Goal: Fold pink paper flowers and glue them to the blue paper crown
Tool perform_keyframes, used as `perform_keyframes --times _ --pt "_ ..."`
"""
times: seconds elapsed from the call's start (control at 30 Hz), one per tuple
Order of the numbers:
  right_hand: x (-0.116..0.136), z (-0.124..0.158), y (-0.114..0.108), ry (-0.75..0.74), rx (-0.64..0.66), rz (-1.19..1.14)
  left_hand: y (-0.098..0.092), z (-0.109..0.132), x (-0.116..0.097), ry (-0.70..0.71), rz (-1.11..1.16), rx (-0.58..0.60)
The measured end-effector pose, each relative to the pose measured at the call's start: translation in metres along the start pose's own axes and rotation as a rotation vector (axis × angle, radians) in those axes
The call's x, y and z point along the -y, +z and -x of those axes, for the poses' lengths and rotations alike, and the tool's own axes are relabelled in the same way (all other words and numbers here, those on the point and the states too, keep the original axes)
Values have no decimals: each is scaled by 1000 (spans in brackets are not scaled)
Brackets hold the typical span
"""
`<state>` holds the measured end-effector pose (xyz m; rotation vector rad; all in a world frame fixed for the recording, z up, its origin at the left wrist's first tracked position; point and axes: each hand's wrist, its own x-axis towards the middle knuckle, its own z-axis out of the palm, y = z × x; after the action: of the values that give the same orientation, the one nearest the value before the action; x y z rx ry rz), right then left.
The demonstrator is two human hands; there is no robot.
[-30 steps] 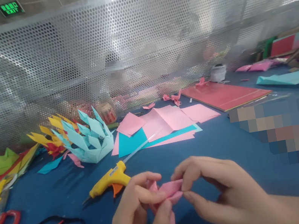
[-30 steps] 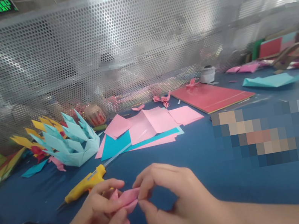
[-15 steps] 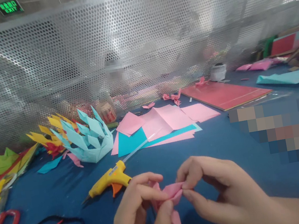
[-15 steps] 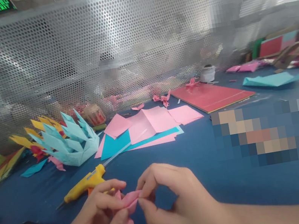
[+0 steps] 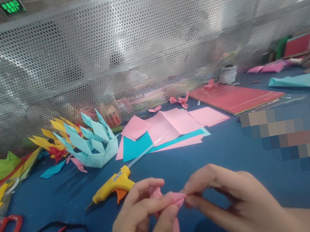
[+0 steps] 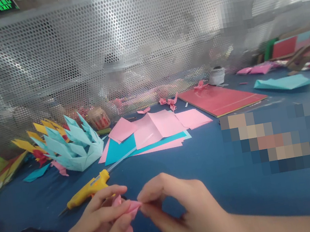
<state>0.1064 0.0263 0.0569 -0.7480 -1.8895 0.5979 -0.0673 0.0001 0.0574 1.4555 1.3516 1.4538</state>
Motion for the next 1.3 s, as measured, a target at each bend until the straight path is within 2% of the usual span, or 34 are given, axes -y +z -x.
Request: perform_keyframes --times 0.17,0.3,0.43,0.6,0.83,1.03,1.17,1.3 --pt "1 -1 2 -2 11 -56 0 1 3 96 -2 32" --pt "0 1 3 64 17 -136 2 4 5 126 13 29" --pt "-2 4 2 138 57 -255 2 3 3 83 38 30" --pt "-2 3 4 196 70 -276 0 -2 0 -7 17 48" --pt "2 1 9 236 28 -300 1 0 2 4 47 54" --pt "1 3 10 280 52 -372 0 0 3 -29 45 102" --pt "2 3 9 269 57 -386 0 -1 2 -44 43 133" --pt "2 2 8 220 46 -303 1 -2 1 -48 64 134"
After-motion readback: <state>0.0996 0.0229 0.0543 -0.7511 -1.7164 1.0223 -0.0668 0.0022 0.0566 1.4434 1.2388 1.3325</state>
